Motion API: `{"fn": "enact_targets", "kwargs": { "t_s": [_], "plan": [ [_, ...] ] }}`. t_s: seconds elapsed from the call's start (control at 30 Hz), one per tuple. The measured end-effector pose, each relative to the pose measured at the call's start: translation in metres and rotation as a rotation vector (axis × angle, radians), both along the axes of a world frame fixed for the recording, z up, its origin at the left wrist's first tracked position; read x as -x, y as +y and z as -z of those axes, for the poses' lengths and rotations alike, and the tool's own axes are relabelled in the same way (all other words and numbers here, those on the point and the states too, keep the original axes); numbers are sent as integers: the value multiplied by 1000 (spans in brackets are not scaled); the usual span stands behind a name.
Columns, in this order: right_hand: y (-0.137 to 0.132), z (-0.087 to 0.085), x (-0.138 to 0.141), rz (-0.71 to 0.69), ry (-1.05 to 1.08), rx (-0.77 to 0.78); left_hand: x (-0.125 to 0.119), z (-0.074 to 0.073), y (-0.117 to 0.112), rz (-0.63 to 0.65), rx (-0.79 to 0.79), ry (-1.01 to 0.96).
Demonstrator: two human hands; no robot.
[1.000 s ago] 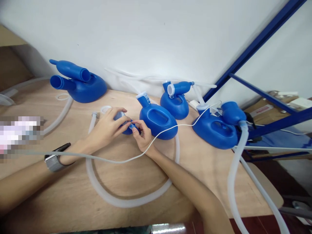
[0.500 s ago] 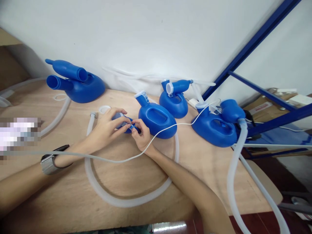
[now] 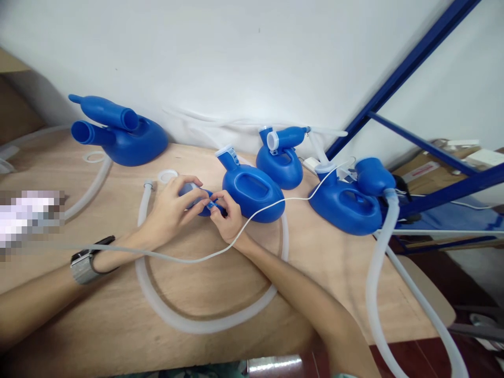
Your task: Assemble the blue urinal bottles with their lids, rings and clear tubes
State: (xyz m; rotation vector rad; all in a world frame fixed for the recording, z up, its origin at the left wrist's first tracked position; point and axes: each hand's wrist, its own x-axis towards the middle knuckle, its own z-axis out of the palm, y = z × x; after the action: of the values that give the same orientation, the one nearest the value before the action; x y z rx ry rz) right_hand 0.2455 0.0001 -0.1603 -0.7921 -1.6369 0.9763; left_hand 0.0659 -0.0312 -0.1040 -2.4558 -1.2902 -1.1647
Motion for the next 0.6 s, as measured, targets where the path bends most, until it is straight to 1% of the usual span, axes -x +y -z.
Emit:
{"fn": "enact_targets", "kwargs": {
  "t_s": [0.3,0.43,0.6],
  "plan": [
    [-3,-3,0,-15,14,15,-1,3,0,-30,-66,41],
    [-2,-4,0,-14,6,28,-1,5,1,-39,-58,37],
    [0,-6,2,-18,14,39,2,4,4,-22,-6,26]
  ]
}}
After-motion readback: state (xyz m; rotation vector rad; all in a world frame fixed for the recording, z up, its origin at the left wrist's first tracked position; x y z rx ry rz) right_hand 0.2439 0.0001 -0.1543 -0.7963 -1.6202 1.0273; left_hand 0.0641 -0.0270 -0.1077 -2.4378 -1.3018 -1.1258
